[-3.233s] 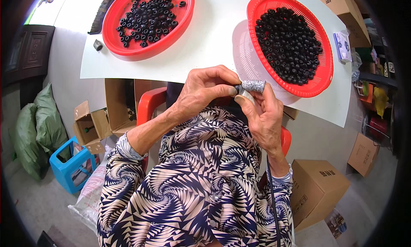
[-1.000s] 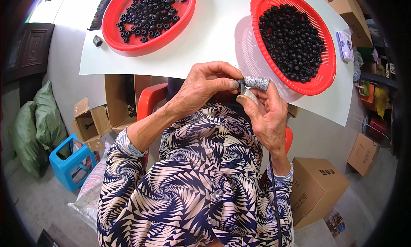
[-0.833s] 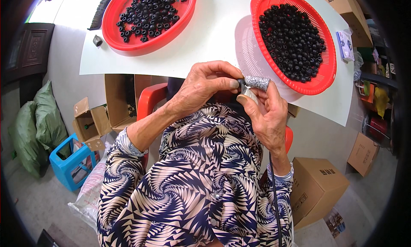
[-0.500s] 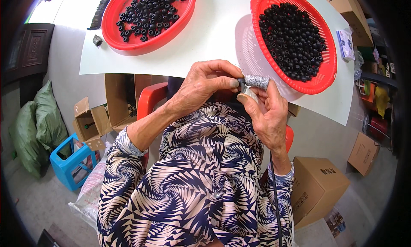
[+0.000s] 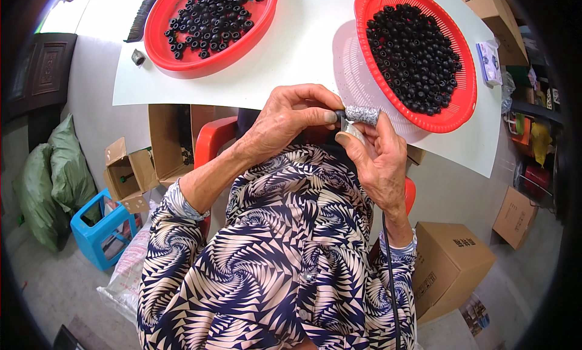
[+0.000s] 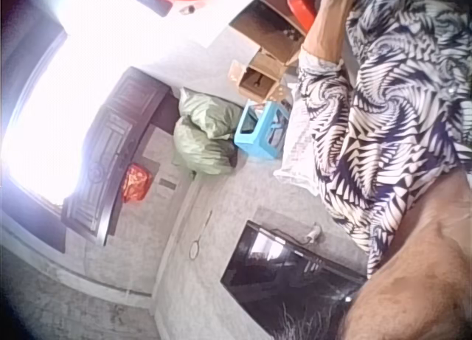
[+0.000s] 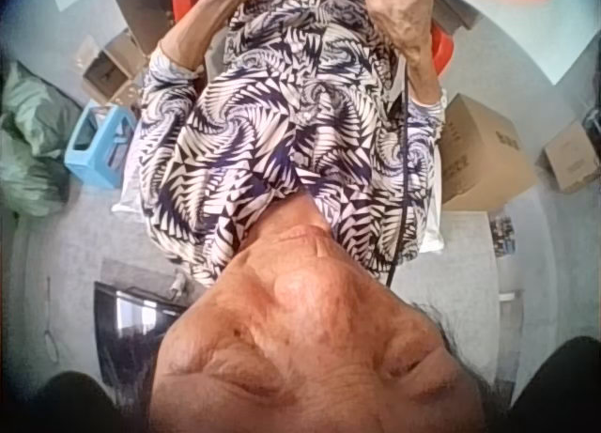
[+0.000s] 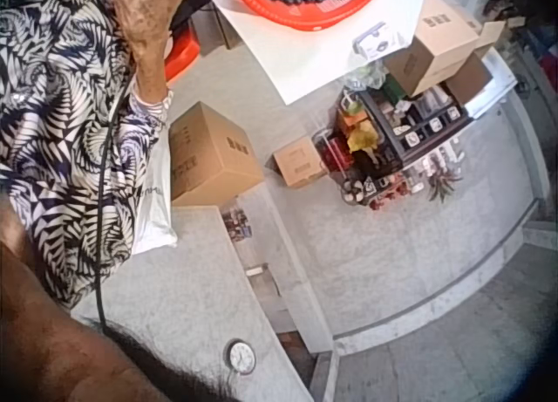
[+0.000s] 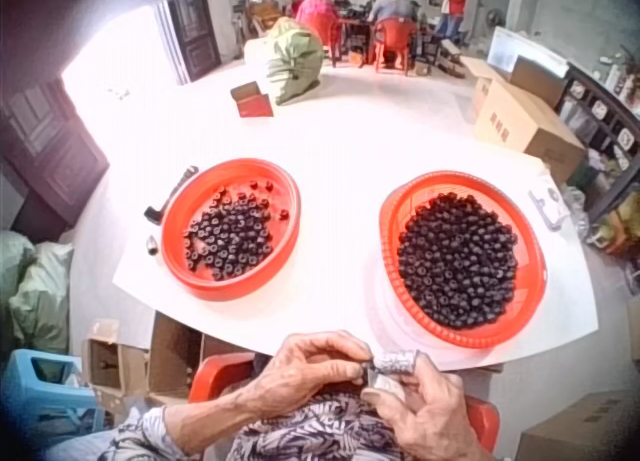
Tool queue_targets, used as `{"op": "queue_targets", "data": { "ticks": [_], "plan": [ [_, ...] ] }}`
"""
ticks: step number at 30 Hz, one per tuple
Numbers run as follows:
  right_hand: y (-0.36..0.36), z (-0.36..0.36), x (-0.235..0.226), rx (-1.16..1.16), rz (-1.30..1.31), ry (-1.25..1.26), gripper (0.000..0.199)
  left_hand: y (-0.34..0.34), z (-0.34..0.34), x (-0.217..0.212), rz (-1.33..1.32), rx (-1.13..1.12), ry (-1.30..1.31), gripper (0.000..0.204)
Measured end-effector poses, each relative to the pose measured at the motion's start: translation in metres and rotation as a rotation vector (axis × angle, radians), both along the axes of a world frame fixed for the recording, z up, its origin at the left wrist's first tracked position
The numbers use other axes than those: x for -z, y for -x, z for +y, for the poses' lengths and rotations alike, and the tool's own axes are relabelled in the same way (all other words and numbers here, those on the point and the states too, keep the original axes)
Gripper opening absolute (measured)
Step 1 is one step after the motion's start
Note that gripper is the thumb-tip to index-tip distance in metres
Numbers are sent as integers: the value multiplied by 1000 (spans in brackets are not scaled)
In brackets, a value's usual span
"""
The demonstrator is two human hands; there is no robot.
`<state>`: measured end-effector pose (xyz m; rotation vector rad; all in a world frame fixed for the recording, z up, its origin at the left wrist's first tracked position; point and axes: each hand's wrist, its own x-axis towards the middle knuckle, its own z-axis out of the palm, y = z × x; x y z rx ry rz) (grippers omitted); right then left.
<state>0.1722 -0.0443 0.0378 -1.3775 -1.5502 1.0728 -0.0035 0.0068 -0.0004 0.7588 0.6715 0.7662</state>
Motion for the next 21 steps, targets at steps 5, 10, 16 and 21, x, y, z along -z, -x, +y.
{"op": "queue_targets", "data": {
  "ticks": [5, 10, 16, 21],
  "plan": [
    [1, 0, -1, 7, -3, 7, 26, 1, 0, 0, -3, -2, 2, 17],
    [2, 1, 1, 6, -4, -23, 26, 1, -1, 0, -4, -14, 1, 17],
    [-1, 2, 1, 12, 85, 21, 23, -2, -3, -3, -99, 6, -11, 19],
    [-2, -2, -8, 94, 413, 192, 27, -7, -5, -8, -223, -20, 147, 25]
  ]
}}
